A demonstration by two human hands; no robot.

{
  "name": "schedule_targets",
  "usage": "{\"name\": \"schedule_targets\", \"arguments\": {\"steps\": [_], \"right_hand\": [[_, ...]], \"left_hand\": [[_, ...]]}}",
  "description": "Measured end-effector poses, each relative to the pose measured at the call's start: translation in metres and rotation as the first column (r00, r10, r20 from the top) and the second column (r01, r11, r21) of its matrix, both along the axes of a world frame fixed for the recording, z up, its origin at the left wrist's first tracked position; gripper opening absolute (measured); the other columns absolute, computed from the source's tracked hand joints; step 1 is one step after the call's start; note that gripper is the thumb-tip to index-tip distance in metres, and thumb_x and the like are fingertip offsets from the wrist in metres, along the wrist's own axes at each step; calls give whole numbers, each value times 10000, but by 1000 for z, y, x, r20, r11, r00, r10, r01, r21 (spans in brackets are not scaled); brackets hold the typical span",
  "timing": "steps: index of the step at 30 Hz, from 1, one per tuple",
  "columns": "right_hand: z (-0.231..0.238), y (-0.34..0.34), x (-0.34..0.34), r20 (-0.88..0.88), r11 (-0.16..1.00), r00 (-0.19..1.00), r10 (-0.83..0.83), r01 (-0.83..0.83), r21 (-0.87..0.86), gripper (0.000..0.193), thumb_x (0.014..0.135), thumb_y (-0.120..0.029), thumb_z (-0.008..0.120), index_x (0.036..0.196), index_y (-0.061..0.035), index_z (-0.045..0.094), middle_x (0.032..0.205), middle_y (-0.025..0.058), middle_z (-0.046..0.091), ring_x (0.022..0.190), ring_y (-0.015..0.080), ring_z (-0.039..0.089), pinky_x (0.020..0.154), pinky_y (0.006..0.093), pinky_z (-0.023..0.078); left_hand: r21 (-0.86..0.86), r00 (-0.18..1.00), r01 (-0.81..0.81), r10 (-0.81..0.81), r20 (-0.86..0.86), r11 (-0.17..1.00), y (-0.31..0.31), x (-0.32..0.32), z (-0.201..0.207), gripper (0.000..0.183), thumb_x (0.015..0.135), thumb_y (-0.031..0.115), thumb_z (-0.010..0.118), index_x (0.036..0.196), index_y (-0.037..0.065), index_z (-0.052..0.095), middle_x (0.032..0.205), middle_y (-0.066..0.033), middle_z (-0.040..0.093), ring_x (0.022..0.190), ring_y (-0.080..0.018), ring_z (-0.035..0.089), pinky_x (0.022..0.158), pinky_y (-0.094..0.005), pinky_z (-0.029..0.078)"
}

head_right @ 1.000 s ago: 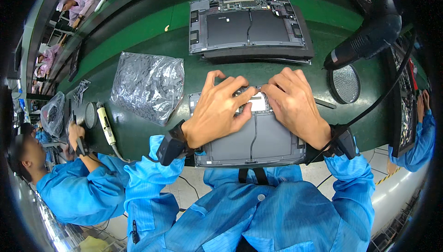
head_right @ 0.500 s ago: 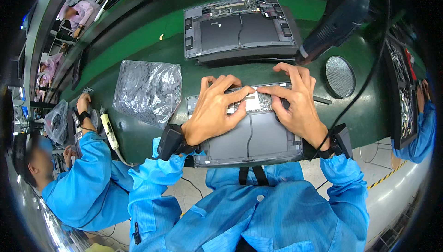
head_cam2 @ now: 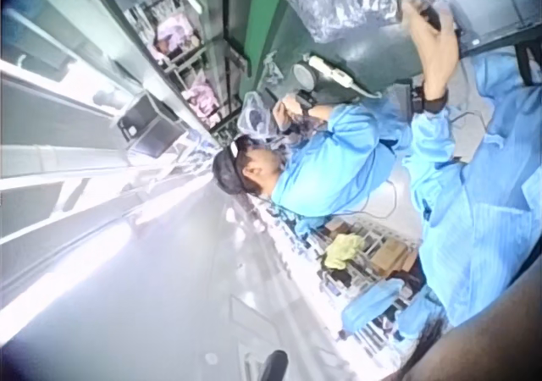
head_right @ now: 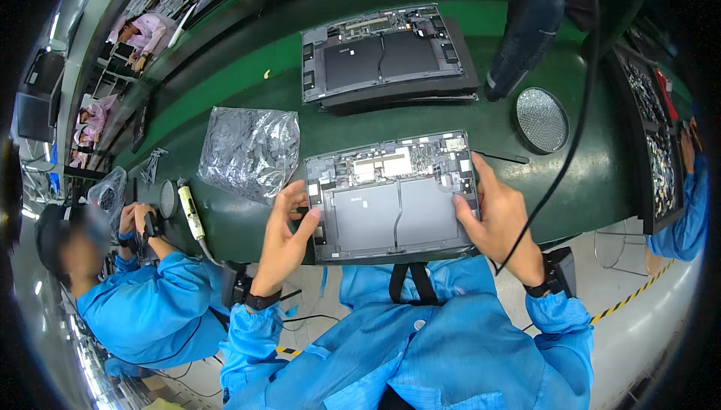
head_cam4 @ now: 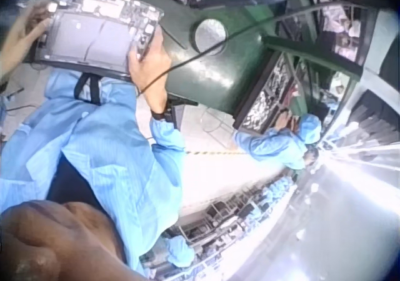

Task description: Assembling internal electronic components and screwing them into place on a tablet device on a factory assembly line.

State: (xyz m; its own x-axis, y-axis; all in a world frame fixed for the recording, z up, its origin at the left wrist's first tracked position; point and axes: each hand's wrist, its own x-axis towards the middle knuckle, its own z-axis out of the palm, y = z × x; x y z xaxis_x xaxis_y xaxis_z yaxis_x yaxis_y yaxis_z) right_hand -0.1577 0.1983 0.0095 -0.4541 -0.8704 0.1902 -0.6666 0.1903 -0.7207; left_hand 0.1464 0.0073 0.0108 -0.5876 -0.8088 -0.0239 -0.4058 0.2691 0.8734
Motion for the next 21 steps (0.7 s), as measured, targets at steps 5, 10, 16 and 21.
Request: {"name": "schedule_targets", "arguments": {"steps": [5, 10, 16, 21], "right_hand": [[-5, -3, 24, 147, 999, 988, -35, 36, -1, 663, 936, -80, 743, 1532, 70, 494, 864, 207, 690, 655, 276, 658, 619, 394, 522], [15, 0, 25, 256, 968, 952, 169, -113, -223, 510, 988, -105, 703, 1472, 23, 607, 740, 110, 601, 594, 196, 579, 609, 331, 486], [16, 48, -96, 153, 902, 929, -336, 364, -231, 255, 1109, -174, 599, 1048, 14, 762, 677, -51, 525, 624, 33, 466, 557, 258, 324], [10, 4, -152, 237, 941, 936, -261, 301, -154, 263, 1111, -190, 608, 1037, 16, 754, 663, -51, 531, 596, 26, 466, 530, 247, 316]], "left_hand": [[447, 880, -131, 311, -359, 885, 9, -6, 14, 606, 1005, 44, 709, 1554, 3, 455, 1443, -154, 537, 1319, -239, 583, 1117, -366, 468], [298, 823, -261, 373, -429, 918, -36, 39, 39, 778, 969, 81, 746, 1635, -45, 364, 1619, -197, 464, 1447, -254, 511, 1194, -366, 421], [235, 717, -306, 386, -580, 922, -203, -15, 95, 599, 1014, 109, 716, 1571, 1, 524, 1374, -93, 702, 1121, -163, 706, 952, -298, 564], [276, 704, -229, 355, -615, 933, -415, -88, 29, 496, 992, 72, 736, 1473, 16, 630, 1179, -52, 752, 941, -158, 728, 832, -325, 595]]}}
